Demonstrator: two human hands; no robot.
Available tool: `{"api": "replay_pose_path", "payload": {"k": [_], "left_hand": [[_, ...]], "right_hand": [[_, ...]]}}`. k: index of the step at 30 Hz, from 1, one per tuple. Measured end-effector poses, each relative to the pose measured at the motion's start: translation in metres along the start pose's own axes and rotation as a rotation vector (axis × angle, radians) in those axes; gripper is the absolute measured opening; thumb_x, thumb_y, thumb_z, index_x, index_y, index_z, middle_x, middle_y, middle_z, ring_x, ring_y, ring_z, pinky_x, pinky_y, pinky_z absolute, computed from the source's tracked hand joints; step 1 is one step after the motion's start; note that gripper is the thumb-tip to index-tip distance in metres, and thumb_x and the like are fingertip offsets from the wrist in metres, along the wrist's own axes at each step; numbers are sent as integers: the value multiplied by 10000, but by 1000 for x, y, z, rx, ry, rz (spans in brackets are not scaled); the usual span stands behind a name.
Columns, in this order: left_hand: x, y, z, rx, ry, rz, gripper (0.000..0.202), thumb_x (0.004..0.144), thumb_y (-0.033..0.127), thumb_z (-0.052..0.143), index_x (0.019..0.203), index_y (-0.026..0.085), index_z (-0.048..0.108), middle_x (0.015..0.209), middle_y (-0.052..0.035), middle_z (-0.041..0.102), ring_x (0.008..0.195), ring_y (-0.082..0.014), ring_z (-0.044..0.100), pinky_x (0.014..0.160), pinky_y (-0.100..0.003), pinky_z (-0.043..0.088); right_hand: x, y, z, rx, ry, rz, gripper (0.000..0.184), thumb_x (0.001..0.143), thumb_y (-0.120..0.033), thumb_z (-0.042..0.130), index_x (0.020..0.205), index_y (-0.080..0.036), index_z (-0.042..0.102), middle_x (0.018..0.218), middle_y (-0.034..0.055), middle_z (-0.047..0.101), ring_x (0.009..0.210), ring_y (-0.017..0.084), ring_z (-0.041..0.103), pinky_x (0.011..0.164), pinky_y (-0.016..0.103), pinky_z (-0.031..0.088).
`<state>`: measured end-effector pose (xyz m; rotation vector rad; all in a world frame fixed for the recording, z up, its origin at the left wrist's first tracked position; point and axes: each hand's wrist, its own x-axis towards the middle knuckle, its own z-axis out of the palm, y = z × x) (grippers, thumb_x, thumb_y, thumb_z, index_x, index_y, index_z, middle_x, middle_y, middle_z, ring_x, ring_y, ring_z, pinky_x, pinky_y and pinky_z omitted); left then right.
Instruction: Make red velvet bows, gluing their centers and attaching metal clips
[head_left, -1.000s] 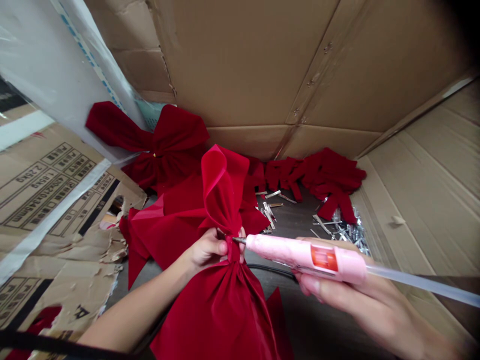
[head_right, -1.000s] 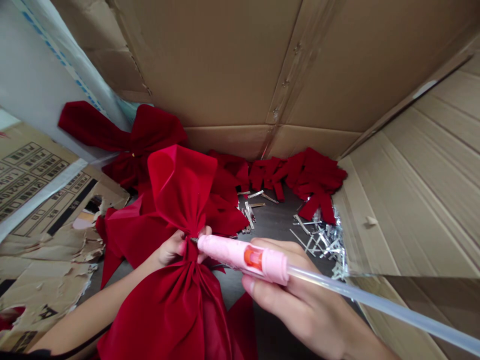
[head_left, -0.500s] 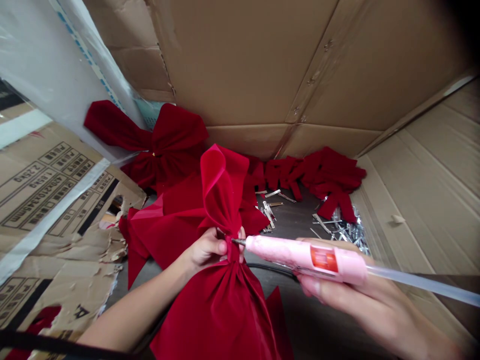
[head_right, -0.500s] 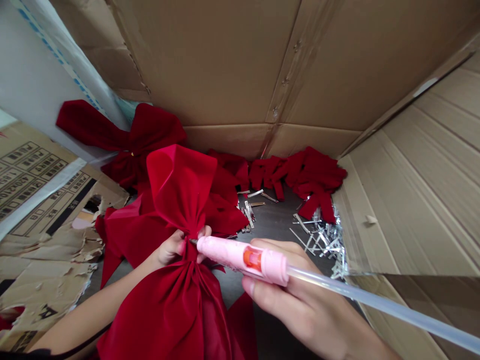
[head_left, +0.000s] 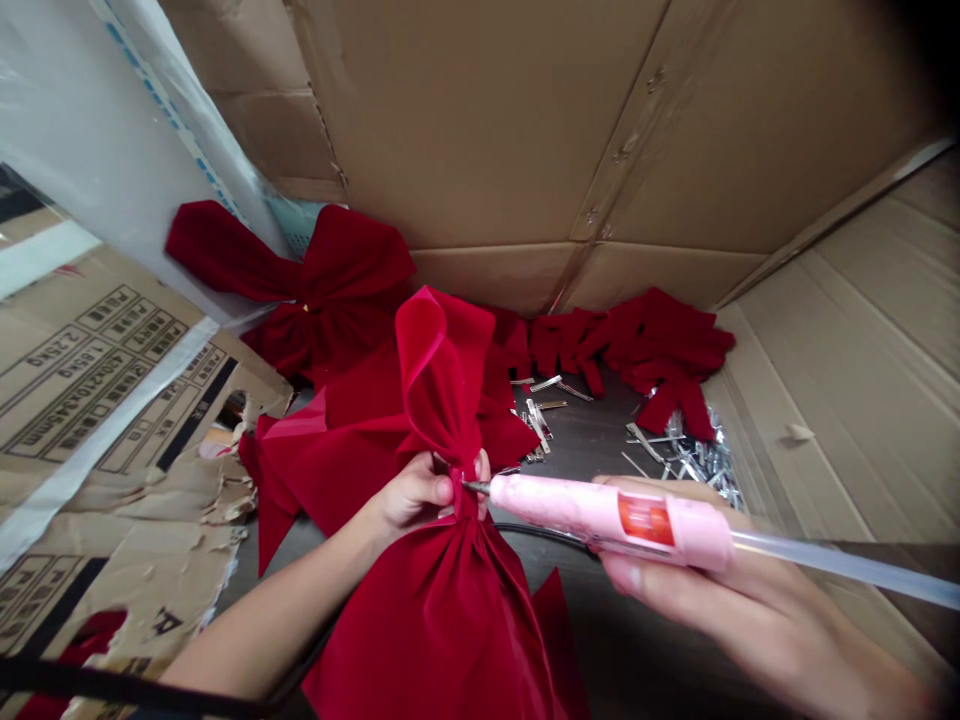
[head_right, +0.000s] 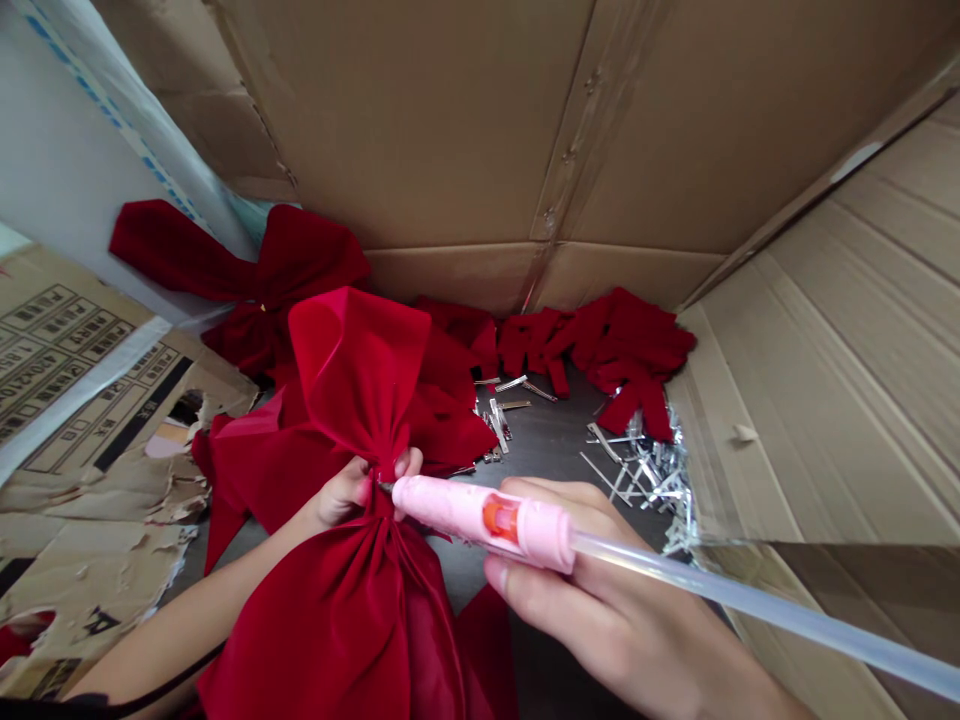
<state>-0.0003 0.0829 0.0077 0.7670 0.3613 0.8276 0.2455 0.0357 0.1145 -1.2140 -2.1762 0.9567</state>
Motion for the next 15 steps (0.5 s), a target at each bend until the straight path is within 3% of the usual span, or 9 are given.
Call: {"api": "replay_pose_path", "payload": {"k": [4,7,11,15], "left_hand": [[0,-1,-2,3,11,-2,440,568,437,847,790,130,623,719,-28,593,519,-99,514,533,-237,390],[-1,-2,-4,-7,35,-2,436,559,428,850,764,147,587,709,-3,554,491,-80,458,520,-243,369],[-1,-4,-7,-23,61,-6,447,540,421,855,744,166,549,689,10,503,566,-119,487,556,-261,380],[-1,-6,-8,-35,76,-7,450,532,418,857,732,168,542,678,11,484,607,-137,500,590,-274,395]], "right_hand": [[1,-4,-3,-40,-3,-20,245,882,-360,494,821,-269,713,775,27,697,768,257,656,666,324,534],[1,-7,-5,-36,-27,-18,249,879,-347,473,819,-283,707,682,12,666,738,253,652,661,321,534],[1,-8,-5,-21,-34,12,226,852,-353,494,741,-285,680,615,7,635,676,255,638,614,331,528],[-1,-7,-4,-22,-14,35,223,848,-350,506,698,-274,653,664,8,659,737,256,651,644,329,532]]}}
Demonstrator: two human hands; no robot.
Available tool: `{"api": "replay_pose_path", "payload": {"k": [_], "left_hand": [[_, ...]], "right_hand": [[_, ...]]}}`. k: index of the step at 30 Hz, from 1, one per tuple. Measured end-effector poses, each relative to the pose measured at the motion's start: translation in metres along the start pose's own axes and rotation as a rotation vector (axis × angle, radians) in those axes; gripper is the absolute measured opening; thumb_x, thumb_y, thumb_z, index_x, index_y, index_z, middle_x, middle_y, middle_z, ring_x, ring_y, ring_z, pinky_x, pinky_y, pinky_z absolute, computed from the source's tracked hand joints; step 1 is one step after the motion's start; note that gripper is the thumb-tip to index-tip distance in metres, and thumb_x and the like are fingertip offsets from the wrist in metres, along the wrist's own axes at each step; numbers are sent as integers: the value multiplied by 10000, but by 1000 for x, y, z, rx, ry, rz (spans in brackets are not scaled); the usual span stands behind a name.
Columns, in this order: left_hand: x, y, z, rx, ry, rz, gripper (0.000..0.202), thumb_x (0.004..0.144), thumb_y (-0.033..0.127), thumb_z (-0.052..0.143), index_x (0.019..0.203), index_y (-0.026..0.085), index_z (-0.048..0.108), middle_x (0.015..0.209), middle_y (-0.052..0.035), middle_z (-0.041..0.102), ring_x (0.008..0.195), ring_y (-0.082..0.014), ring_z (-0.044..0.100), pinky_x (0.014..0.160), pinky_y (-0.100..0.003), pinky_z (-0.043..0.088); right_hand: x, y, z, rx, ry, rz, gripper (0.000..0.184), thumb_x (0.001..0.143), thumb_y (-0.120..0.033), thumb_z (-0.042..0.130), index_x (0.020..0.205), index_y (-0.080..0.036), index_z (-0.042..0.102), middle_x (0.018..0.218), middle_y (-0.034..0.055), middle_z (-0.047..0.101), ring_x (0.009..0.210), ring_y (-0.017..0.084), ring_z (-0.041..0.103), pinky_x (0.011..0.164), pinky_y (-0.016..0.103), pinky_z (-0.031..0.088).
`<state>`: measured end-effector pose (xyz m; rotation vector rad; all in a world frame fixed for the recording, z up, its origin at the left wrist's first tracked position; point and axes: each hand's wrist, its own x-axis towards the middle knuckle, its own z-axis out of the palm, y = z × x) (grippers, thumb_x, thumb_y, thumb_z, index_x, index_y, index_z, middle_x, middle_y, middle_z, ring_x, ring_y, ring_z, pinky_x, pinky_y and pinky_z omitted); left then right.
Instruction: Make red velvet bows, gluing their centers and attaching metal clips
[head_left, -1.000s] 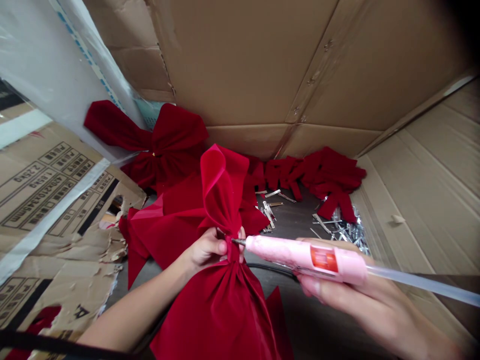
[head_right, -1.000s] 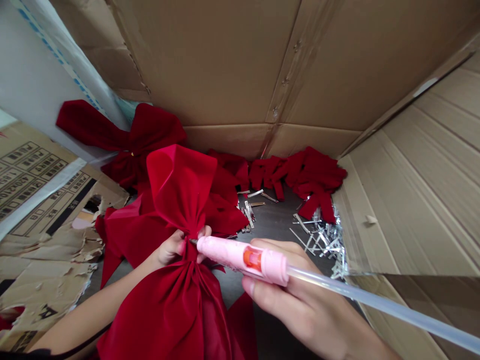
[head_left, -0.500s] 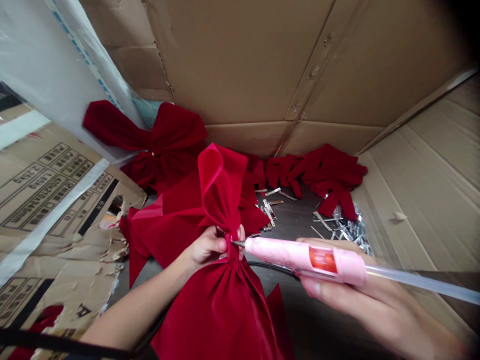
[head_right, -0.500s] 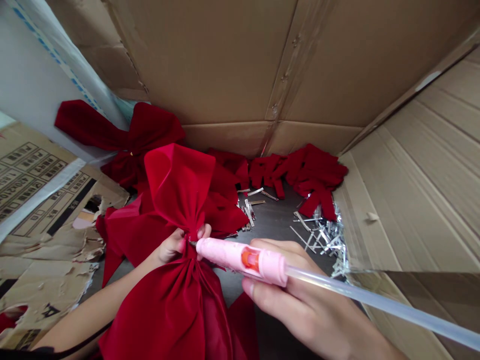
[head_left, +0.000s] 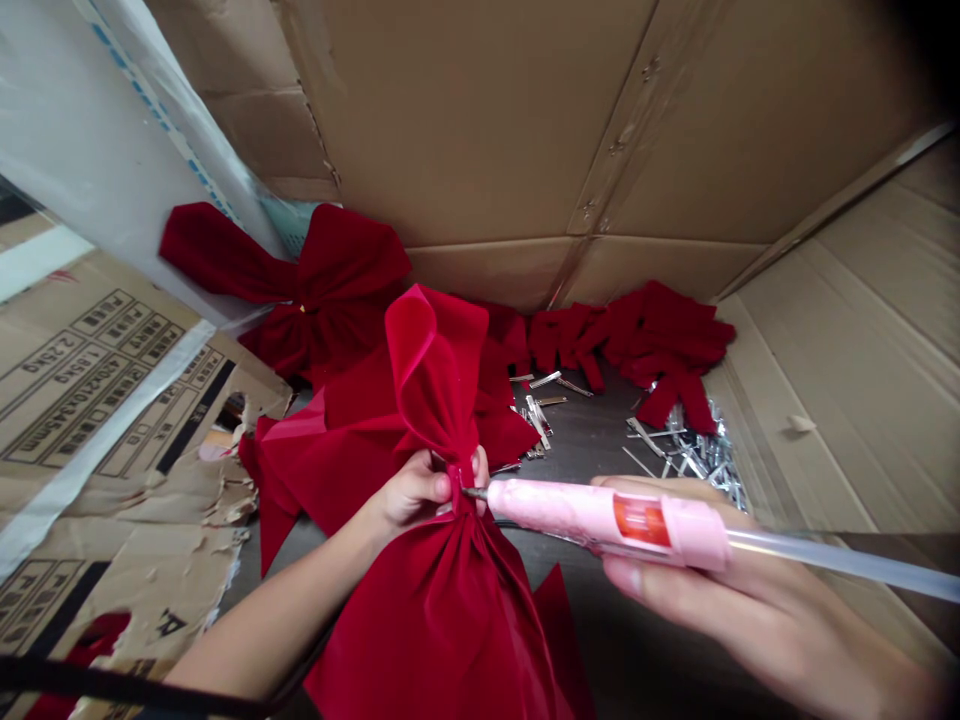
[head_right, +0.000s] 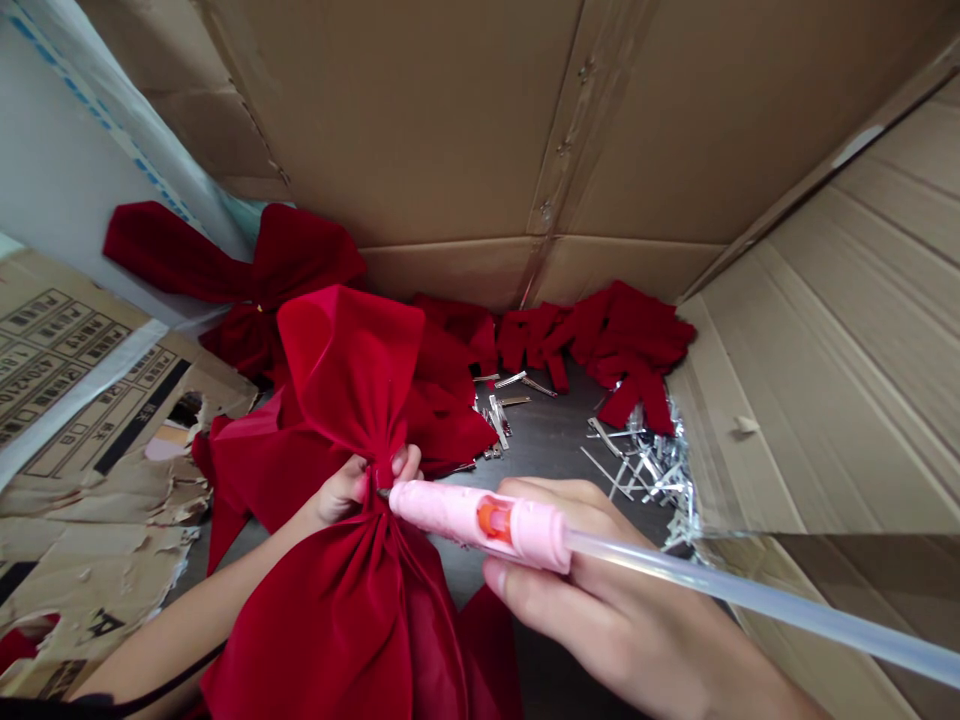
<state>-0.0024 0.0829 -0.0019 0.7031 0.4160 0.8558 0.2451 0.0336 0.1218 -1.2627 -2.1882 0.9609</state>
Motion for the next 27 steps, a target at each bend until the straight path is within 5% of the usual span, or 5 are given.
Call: {"api": "replay_pose_path", "payload": {"k": [6,17,23,27], "left_hand": [[1,0,2,-4,8,18,456,520,418,866,724,158,552,686,10,481,605,-122,476,616,-278,419],[0,1,2,12,-23,41,445,555,435,850,737,161,550,689,9,474,595,-117,458,595,-268,393],[5,1,5,38,-36,63,434,560,452,839,696,167,542,659,13,440,617,-132,440,623,-285,366],[7,0,8,52,-38,90,444,553,488,833,677,172,547,646,10,419,661,-160,449,669,-304,356]], "right_hand": [[1,0,0,9,-26,-2,237,846,-346,508,672,-282,655,611,8,636,710,256,639,614,340,522],[-4,1,0,-61,13,-18,243,857,-367,500,687,-266,640,800,28,696,819,266,651,672,348,546],[-1,1,-1,-34,-13,-4,274,868,-379,480,671,-267,634,690,24,662,787,263,651,664,344,553],[-6,6,2,-59,18,5,268,871,-393,496,708,-254,656,863,38,705,862,265,654,699,337,563]]}}
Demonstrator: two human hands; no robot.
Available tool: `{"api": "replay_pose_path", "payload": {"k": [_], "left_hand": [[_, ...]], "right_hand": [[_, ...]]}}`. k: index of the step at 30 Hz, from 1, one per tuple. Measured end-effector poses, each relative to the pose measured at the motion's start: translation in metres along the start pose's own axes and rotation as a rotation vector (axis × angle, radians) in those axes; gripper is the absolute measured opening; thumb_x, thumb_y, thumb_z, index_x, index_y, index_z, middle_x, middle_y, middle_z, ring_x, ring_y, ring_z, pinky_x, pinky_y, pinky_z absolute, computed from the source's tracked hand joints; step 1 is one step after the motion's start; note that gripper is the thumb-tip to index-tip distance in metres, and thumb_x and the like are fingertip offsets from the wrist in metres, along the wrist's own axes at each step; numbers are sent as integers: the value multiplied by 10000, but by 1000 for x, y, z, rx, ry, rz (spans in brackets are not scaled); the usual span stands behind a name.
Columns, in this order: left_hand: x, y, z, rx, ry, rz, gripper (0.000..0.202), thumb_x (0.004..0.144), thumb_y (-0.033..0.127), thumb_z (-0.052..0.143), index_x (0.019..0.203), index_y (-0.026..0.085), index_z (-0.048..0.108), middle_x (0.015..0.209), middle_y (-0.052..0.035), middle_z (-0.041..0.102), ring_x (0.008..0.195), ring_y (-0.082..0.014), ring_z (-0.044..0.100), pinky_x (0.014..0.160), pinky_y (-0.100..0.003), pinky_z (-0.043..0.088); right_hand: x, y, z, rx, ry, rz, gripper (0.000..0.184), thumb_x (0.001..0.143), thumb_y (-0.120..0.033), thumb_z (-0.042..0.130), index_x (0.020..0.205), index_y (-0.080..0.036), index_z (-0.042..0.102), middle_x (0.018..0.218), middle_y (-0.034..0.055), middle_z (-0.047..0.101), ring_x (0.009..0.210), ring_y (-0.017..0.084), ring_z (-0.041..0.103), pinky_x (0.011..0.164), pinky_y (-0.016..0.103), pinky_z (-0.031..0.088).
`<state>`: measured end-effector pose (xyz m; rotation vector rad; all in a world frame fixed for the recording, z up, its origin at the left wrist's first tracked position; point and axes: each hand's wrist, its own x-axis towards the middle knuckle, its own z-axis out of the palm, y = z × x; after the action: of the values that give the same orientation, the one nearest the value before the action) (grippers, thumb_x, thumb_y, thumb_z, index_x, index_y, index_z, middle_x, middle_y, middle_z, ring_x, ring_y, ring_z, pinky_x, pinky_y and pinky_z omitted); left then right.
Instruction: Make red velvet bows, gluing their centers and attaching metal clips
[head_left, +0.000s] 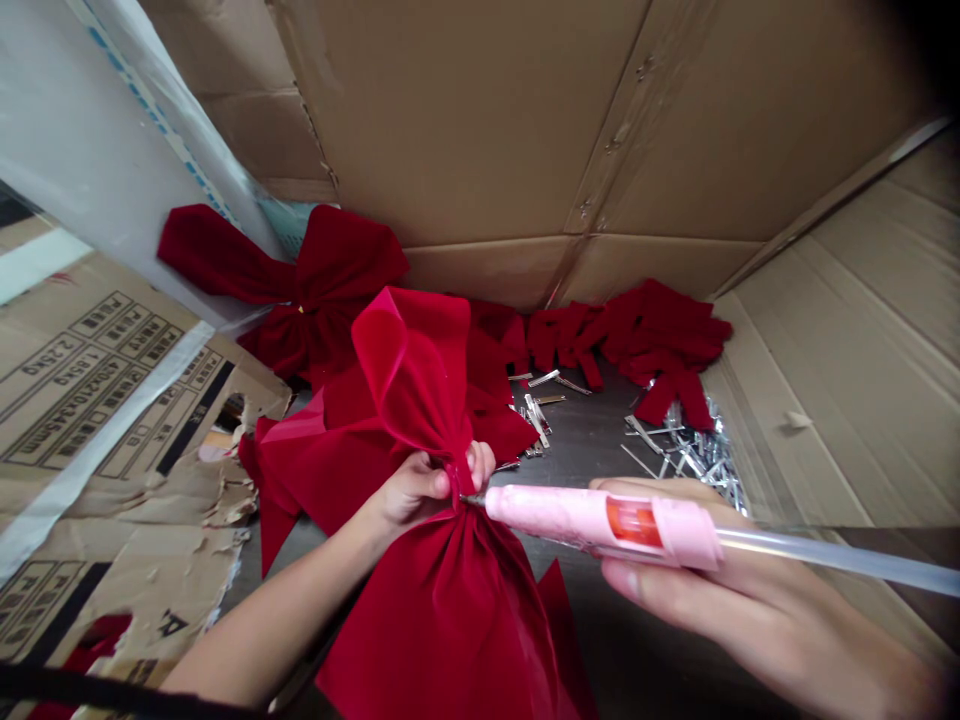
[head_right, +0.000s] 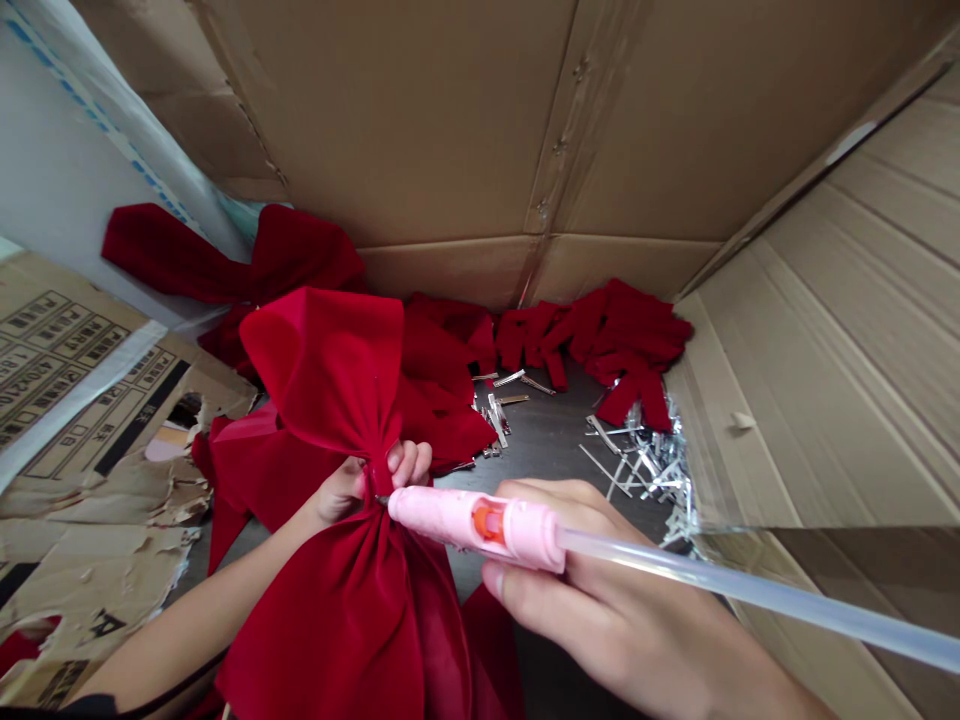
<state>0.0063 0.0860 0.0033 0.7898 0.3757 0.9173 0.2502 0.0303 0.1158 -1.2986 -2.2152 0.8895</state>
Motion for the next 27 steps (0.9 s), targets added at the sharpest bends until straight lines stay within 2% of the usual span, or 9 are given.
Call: {"api": "replay_pose_path", "payload": {"k": [5,8,12,14,16,19,23,27], "left_hand": [[-1,1,2,1,8,10,411,577,454,829,694,170,556,687,5,441,629,-137,417,683,-297,347],[-2,2,3,-7,14,16,393,586,430,828,690,170,553,698,5,439,618,-129,404,663,-286,344],[-3,2,3,-27,27,36,376,581,407,833,709,169,572,705,9,421,635,-129,403,621,-266,330],[-3,2,4,-48,34,38,367,578,387,840,714,166,581,707,10,419,647,-130,405,618,-261,328],[-3,1,4,-70,35,33,360,573,370,846,710,164,585,711,11,425,651,-128,406,623,-262,331],[-3,1,2,-86,34,37,351,573,365,846,706,170,587,709,11,443,649,-129,410,622,-265,333],[-3,0,0,-83,46,62,335,571,354,849,703,175,599,683,11,442,651,-135,422,621,-269,339],[-4,0,-1,-90,60,57,345,561,358,855,703,176,598,691,10,445,649,-135,426,615,-270,349]], "right_hand": [[-8,9,4,-15,30,65,302,871,-479,504,928,-267,712,1084,61,692,951,289,653,800,394,572],[-7,9,5,-27,27,89,331,883,-490,484,966,-273,721,1095,62,693,950,290,658,831,406,569],[-4,4,2,-82,4,46,328,891,-443,477,1052,-279,710,1105,56,700,972,289,659,833,391,572],[-2,2,1,-97,23,0,273,882,-404,498,1002,-281,711,1052,39,715,942,269,669,796,353,583],[0,-1,0,-72,75,-75,205,870,-337,496,818,-277,685,880,11,724,840,233,684,697,296,591],[5,-6,-2,-26,125,-215,205,820,-224,471,629,-265,534,644,-17,651,647,191,666,559,244,568],[12,-13,-5,0,115,-302,200,774,-142,469,618,-258,423,578,-31,596,514,161,612,490,217,538],[15,-15,-6,18,124,-339,215,774,-125,469,633,-258,376,568,-36,577,493,157,597,466,215,528]]}}
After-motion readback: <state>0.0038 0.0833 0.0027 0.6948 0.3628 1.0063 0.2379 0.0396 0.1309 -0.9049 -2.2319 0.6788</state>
